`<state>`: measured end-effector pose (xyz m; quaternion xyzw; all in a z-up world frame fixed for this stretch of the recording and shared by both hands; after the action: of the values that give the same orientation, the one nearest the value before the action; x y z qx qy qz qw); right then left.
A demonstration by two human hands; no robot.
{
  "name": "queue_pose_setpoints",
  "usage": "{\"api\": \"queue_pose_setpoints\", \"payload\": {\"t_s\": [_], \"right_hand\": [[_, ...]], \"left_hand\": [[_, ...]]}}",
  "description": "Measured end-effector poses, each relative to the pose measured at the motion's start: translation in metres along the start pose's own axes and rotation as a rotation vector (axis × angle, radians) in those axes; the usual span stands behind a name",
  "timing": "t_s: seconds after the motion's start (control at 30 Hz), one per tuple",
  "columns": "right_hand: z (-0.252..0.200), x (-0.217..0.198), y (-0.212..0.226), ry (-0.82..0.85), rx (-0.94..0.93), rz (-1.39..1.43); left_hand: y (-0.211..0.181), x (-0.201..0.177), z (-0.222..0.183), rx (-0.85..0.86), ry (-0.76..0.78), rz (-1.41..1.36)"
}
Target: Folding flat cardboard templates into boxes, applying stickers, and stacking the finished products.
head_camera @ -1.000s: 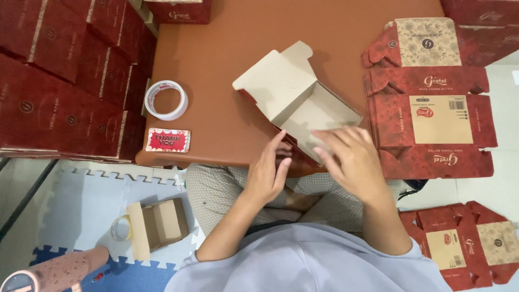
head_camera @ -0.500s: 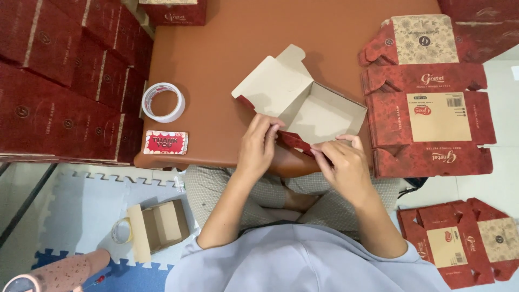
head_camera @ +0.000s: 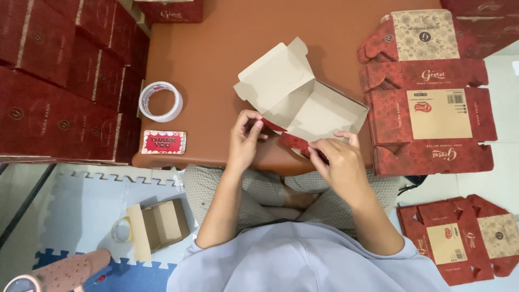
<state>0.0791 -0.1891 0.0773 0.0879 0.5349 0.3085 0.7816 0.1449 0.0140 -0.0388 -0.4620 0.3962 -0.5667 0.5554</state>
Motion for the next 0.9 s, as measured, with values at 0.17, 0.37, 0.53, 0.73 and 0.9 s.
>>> {"api": "queue_pose_setpoints", "payload": {"t_s": [0.17,0.37,0.53,0.73,0.9], "right_hand": [[0.002,0.000,-0.001,-0.016,0.046,0.004],[0.002,0.002,-0.002,-0.045,0.028,0.078],[0.002,0.010,0.000,-0.086,0.000,0.112],[0.004,0.014,0.011,-0.130,-0.041,0.146],[0.008,0.011,0.017,-0.143,-0.051,0.187]], "left_hand": [[-0.024,0.006,-0.001,0.065,0.024,0.030],[-0.071,0.025,0.000,0.361,0.108,0.334],[-0.087,0.039,0.000,0.482,0.129,0.491],[-0.061,0.018,0.008,0.431,0.069,0.343],[-0.061,0.017,0.010,0.419,0.107,0.267]]}}
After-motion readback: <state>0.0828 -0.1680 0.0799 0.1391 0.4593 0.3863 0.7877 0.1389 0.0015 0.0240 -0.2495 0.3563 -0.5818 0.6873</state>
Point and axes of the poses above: each hand's wrist, its own z-axis towards the middle knuckle, its own x-axis out of the palm, y = z × x, the point moved 9 cm from there along z, towards the middle knuckle, and after that the axes turned 9 degrees about x, right-handed, at the moved point
